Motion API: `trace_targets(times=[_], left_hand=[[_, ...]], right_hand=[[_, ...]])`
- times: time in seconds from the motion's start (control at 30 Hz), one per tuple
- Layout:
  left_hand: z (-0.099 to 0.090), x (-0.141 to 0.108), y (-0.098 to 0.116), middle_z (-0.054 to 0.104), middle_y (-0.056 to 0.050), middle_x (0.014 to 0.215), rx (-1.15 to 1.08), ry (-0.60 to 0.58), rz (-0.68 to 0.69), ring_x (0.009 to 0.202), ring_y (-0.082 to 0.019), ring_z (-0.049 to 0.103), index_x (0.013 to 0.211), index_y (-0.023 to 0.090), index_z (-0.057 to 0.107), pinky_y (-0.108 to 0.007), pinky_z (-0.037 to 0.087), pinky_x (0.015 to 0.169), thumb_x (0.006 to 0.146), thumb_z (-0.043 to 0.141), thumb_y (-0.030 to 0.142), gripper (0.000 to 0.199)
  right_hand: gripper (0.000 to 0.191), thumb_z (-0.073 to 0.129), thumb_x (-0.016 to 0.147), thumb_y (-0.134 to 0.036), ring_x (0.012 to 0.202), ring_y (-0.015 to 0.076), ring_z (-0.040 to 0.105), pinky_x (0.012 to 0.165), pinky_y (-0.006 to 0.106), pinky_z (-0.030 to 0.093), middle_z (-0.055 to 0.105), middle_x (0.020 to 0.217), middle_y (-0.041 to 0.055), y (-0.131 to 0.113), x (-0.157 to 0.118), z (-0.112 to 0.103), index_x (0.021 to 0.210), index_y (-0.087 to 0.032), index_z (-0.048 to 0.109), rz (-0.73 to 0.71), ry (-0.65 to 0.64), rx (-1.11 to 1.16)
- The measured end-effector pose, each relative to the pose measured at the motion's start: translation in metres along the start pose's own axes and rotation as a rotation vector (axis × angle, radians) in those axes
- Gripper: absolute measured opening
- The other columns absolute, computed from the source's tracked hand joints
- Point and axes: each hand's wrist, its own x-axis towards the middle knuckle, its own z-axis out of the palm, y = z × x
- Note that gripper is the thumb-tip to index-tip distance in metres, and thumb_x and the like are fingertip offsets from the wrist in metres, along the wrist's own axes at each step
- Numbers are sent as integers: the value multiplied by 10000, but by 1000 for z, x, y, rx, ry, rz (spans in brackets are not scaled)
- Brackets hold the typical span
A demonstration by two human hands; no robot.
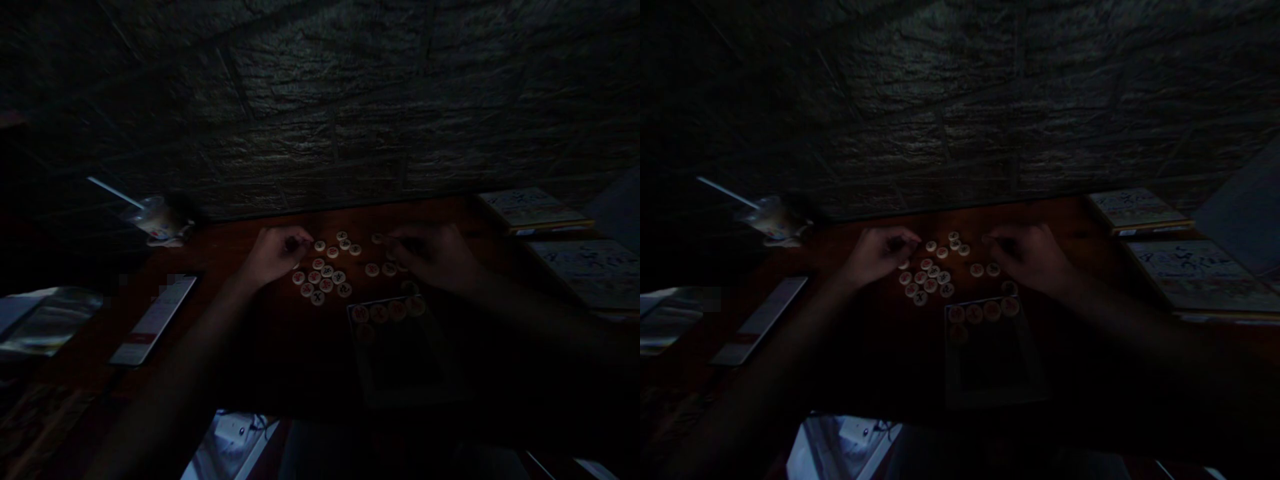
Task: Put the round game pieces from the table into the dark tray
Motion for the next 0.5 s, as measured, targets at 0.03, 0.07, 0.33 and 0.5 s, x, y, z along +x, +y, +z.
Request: trace_targets(times=[0.03, 0.07, 0.33, 0.5], left_hand=[[0, 0, -1, 836, -45, 905, -1, 1, 3, 757, -184, 748, 966, 206, 811, -295, 542, 724, 893, 631, 268, 203], [1, 0, -1, 837, -46, 908, -3, 4, 7, 757, -183, 748, 963, 207, 811, -296, 544, 725, 896, 631, 269, 202], [4, -2, 3, 851, -51, 959, -58, -121, 25, 790, -199, 780, 1054, 214, 820, -297, 567, 728, 907, 668, 279, 221], [5, -4, 4, 844, -61, 1002, -102, -249, 26, 820, -219, 779, 1066, 239, 825, -319, 588, 721, 880, 689, 278, 234]], right_hand=[[219, 619, 960, -317, 718, 213, 772, 638, 326, 541, 850, 899, 42, 0, 0, 0, 928, -233, 819, 3, -3, -1], [223, 621, 963, -329, 706, 213, 767, 628, 327, 533, 848, 888, 43, 1, 0, 0, 920, -234, 818, 3, -6, 0], [218, 618, 948, -303, 673, 199, 748, 629, 314, 507, 830, 824, 30, 2, 0, 2, 895, -223, 814, -1, -6, -16], [238, 599, 963, -273, 687, 183, 744, 638, 299, 489, 826, 827, 41, 0, 1, 1, 907, -187, 813, -29, -29, -9]])
